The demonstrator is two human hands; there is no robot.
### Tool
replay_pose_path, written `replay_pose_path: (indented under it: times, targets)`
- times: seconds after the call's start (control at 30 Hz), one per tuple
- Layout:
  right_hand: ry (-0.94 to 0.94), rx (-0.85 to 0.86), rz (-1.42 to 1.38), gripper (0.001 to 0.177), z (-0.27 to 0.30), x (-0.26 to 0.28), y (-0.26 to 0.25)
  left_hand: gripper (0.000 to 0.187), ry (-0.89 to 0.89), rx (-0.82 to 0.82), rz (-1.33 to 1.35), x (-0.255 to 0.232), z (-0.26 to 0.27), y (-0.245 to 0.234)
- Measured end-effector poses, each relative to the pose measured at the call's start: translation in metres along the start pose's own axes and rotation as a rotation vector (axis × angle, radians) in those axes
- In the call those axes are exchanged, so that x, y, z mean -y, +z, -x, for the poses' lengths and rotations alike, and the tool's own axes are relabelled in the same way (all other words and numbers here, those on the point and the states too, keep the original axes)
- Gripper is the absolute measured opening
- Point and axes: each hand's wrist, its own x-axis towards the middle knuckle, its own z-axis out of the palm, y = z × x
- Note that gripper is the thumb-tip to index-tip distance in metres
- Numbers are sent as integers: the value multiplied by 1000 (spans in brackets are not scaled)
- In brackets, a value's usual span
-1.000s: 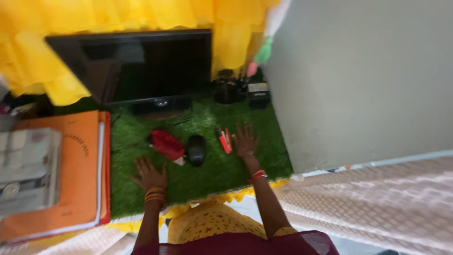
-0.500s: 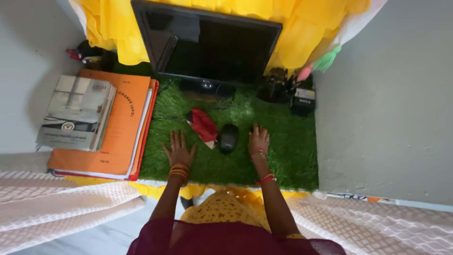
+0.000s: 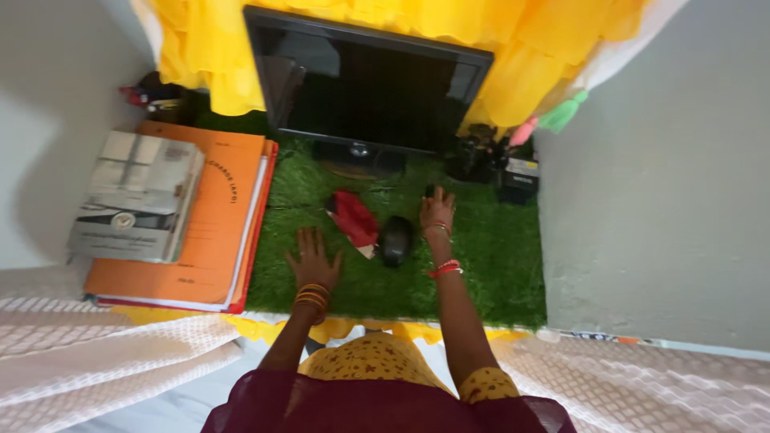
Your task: The person organizes stationery items on a green mat. They place a red pouch, a pen holder, and a stapler on the mat, then adjust a yellow curtain. They pick up a file, a red folder, a blue folder, an orange file, and a calendar from the floor and place them on the mat.
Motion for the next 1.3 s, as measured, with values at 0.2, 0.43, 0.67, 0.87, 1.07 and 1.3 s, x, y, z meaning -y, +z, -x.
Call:
replay_pose_path:
  times: [0.2,0.43,0.67,0.87,1.07,1.3]
  targets:
    - [-308,-162,277,55,24,-2,-20,88,33,29,7,7,2,-11]
    - [9,-34,291,69,88,-25,-63,84,14,44,6,38,7,-40]
    - [-121,31,121,62,109,37,-22,88,7,27,105,40,0,-50]
    - [-210,67,194,55,127,71,-2,61,-53,-265,-31,93,-51,-49]
    - [-257,3,180,59,132,76,-9,64,-183,-494,-376,139,-74,-36]
    - [-264,11,235,60,131,75,-11,63,-198,-445,-496,137,-79,-35]
